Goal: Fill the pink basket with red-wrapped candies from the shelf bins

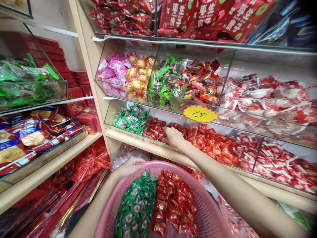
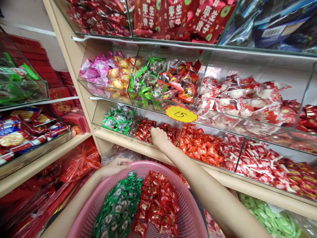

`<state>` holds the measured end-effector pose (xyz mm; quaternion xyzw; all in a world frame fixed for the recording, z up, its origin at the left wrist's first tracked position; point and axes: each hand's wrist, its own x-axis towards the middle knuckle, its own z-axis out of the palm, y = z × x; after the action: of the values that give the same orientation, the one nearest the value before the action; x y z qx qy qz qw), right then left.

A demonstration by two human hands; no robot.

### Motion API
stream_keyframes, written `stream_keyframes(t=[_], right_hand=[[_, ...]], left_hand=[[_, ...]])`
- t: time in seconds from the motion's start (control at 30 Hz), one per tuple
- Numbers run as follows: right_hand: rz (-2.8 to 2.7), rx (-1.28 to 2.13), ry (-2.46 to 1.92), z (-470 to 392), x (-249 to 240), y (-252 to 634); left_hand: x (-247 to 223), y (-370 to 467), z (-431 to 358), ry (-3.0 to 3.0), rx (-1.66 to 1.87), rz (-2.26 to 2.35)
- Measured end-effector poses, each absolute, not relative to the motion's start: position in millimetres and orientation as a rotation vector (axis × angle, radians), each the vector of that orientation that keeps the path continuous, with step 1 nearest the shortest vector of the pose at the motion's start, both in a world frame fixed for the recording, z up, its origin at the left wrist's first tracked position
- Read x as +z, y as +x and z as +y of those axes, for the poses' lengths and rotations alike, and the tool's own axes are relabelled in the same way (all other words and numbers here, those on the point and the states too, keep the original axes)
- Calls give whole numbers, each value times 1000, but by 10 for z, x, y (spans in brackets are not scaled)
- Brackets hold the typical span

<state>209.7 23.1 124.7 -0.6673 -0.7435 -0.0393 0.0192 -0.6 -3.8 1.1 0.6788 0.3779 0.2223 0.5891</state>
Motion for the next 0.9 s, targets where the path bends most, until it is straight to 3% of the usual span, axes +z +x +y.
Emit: stream_keyframes(t=[0.9], right_hand=[[-2396, -214, -2073, 326, 1144, 2061]], left_hand=[[-69, -28, 16, 1654, 541, 855]])
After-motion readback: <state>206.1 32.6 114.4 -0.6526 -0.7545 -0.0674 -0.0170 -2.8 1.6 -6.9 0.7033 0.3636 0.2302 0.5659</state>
